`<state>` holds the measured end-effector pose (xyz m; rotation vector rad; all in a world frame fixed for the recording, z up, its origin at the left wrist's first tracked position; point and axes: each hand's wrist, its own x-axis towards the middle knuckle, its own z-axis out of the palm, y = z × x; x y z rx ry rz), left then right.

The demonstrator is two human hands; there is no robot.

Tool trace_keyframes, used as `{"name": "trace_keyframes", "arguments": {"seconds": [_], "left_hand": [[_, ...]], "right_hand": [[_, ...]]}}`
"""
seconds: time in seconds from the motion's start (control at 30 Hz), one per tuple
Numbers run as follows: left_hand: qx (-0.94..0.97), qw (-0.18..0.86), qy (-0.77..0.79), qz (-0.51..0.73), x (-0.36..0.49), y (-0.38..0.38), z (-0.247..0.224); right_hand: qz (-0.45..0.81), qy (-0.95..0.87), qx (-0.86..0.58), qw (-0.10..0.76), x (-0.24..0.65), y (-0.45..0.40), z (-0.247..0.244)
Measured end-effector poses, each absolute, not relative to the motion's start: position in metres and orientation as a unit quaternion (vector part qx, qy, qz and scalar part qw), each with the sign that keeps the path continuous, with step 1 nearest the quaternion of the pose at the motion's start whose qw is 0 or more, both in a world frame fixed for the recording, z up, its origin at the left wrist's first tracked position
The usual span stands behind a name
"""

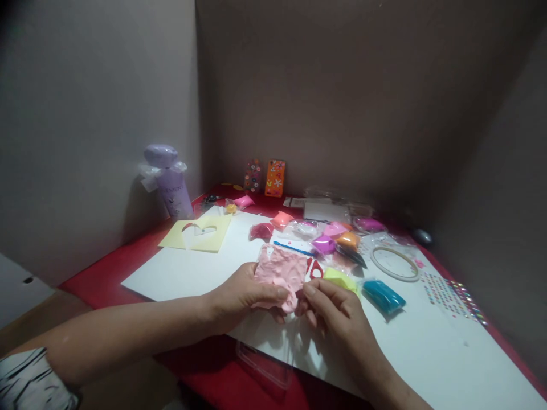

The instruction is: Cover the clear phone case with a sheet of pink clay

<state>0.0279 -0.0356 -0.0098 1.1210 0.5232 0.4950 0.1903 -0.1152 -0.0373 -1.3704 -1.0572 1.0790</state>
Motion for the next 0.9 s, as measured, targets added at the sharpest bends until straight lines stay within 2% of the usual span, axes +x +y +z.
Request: {"name": "trace_keyframes", "arguments": {"seconds": [0.9], "left_hand": [[0.526, 0.786, 0.235, 0.223, 0.0277, -0.0361, -0.0061]], "right_hand": [[0.452, -0.447, -0.571, 0.52, 0.1932, -0.1156, -0.0379]]}}
